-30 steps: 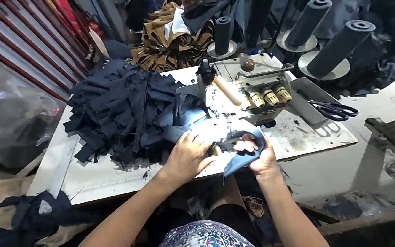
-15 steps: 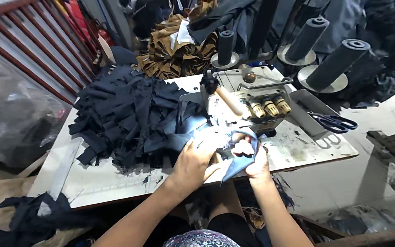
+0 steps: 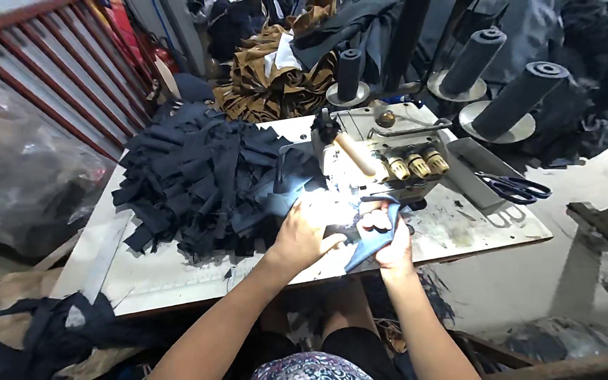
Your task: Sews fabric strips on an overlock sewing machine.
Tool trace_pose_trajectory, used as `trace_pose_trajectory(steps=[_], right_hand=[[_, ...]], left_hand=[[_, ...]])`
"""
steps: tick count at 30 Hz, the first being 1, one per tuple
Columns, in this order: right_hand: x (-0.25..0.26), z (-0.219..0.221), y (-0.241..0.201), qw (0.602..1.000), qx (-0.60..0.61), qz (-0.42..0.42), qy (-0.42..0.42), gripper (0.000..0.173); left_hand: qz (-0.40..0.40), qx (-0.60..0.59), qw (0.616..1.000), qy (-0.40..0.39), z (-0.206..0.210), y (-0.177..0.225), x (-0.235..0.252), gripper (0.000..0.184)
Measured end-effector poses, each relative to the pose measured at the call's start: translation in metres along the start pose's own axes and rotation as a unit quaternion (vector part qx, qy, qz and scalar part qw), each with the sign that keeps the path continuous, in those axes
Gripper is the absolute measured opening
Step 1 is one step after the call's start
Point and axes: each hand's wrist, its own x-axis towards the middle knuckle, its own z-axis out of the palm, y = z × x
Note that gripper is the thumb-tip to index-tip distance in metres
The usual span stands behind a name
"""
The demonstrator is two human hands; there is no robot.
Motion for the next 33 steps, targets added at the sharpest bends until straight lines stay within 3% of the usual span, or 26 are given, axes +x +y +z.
trace_pose_trajectory(steps=[4,7,10,11,12,14,17,19,22,25,28,33], right_hand=[[-0.009,-0.001,0.0,0.999,-0.051,-0.004,-0.018,0.052],[-0.034,0.009,0.007,0.973,-0.23,-0.023,-0.02,0.038],[-0.063,0.015,0.012,0.912,-0.38,-0.057,-0.142,0.015],[-0.072,0.019,0.012,0.899,-0.39,-0.05,-0.194,0.013],[-0.078,0.023,0.01,0.88,-0.393,-0.034,-0.263,0.013],[-0.083,0.03,-0.002,0.844,-0.359,0.015,-0.398,0.018],[-0.085,0.038,-0.025,0.841,-0.215,0.077,-0.491,0.026],[-0.076,0.036,-0.034,0.868,-0.142,0.066,-0.471,0.03],[-0.048,0.02,-0.025,0.93,-0.187,0.076,-0.307,0.026],[-0.031,0.007,-0.007,0.956,-0.226,0.125,-0.137,0.023],[-0.023,-0.012,-0.011,0.965,-0.186,0.139,-0.12,0.032],[-0.011,-0.023,-0.028,0.983,-0.046,0.124,-0.124,0.039]], left_hand=[[-0.007,-0.002,0.998,-0.065,-0.006,-0.012,0.009,0.067],[-0.09,-0.056,0.984,-0.146,-0.026,-0.006,0.004,0.08],[-0.092,-0.172,0.981,-0.015,-0.034,0.018,-0.013,0.08],[-0.081,-0.211,0.974,0.024,-0.037,0.028,-0.019,0.073],[-0.063,-0.25,0.965,0.054,-0.042,0.036,-0.024,0.054],[-0.023,-0.296,0.951,0.084,-0.058,0.039,-0.031,0.029],[-0.026,-0.244,0.957,0.155,-0.097,0.005,-0.034,0.026],[-0.087,-0.11,0.968,0.21,-0.112,-0.036,-0.031,0.034],[-0.155,0.014,0.976,0.154,-0.096,-0.071,-0.028,0.037],[-0.016,0.022,0.993,0.117,-0.045,-0.043,-0.02,0.033],[0.072,-0.007,0.996,0.061,-0.006,-0.022,-0.022,0.029],[0.068,-0.002,0.997,0.025,0.0,-0.015,-0.029,0.04]])
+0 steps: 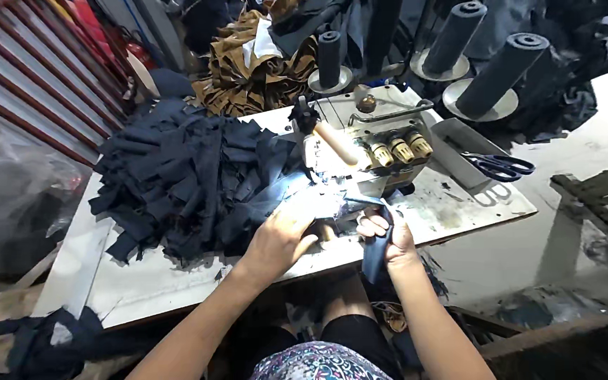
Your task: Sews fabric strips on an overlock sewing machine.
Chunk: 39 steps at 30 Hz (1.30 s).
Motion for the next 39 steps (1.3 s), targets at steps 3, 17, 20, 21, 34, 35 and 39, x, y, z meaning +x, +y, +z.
trace_pose_trajectory(steps=[3,17,20,21,34,35,39], right_hand=[[0.011,0.005,0.003,0.999,0.03,-0.029,-0.008,0.042],[0.011,0.021,0.014,0.994,-0.078,-0.058,0.058,0.048],[-0.01,0.034,0.017,0.956,-0.287,-0.052,0.011,0.028],[-0.017,0.041,0.019,0.941,-0.336,-0.045,-0.016,0.022],[-0.007,0.036,0.01,0.96,-0.204,-0.006,-0.19,0.025],[-0.002,0.031,0.017,0.969,-0.22,0.008,-0.115,0.024],[0.003,0.012,0.03,0.986,-0.155,0.03,-0.053,0.023]], left_hand=[[-0.017,0.027,1.0,0.002,0.003,0.008,0.003,0.044],[-0.011,-0.077,0.993,-0.086,-0.007,-0.05,0.032,0.048],[-0.114,-0.067,0.988,-0.083,-0.031,-0.05,0.024,0.055],[-0.136,-0.088,0.985,-0.054,-0.038,-0.038,0.022,0.062],[-0.17,0.066,0.979,0.092,-0.087,-0.057,0.005,0.026],[-0.149,0.072,0.983,0.082,-0.072,-0.051,0.007,0.028],[0.017,-0.02,0.998,0.06,-0.002,-0.01,0.004,0.026]])
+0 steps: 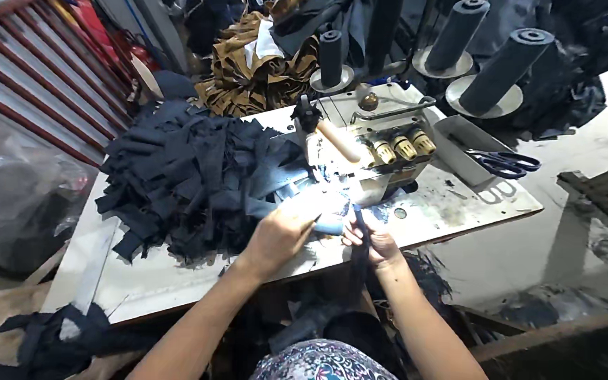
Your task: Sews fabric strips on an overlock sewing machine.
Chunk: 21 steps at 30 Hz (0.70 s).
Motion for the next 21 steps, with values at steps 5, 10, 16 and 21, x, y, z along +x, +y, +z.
trace_pose_trajectory(steps=[5,10,16,21], right_hand=[[0.002,-0.012,-0.015,0.99,0.125,-0.054,-0.039,0.02],[0.012,-0.005,-0.008,0.995,0.079,-0.036,-0.051,0.018],[0.019,-0.006,-0.004,0.992,0.108,-0.059,-0.038,0.025],[0.023,-0.002,-0.009,0.994,0.098,-0.055,0.004,0.023]], left_hand=[[0.029,-0.012,0.999,-0.022,0.012,-0.001,-0.008,0.043],[0.002,-0.022,0.999,-0.044,0.01,-0.02,-0.012,0.045],[-0.051,0.002,0.995,-0.082,0.002,0.0,0.0,0.051],[-0.072,-0.007,0.992,-0.107,0.003,-0.01,0.012,0.052]])
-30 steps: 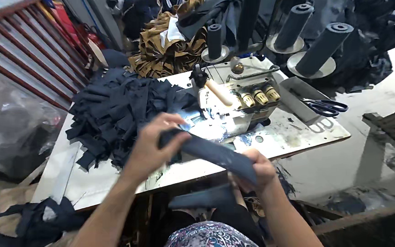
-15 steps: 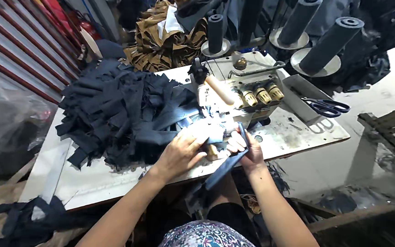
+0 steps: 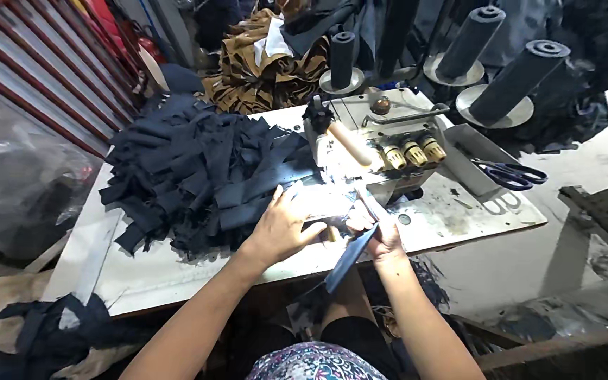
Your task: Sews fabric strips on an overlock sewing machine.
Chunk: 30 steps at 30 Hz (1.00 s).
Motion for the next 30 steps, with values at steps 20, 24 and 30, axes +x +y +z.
trace_pose_trajectory(steps=[20,24,30], right_hand=[[-0.036,0.037,-0.015,0.986,-0.136,0.009,-0.093,0.025],[-0.023,0.008,0.004,0.992,-0.115,0.04,0.032,0.028],[-0.021,-0.007,-0.011,0.995,-0.076,0.036,0.048,0.027]], left_hand=[[-0.18,0.061,0.97,0.154,-0.106,-0.041,-0.026,0.03],[0.003,0.022,0.994,0.111,-0.032,-0.006,-0.015,0.029],[0.047,0.026,0.998,0.044,0.007,0.011,-0.022,0.041]])
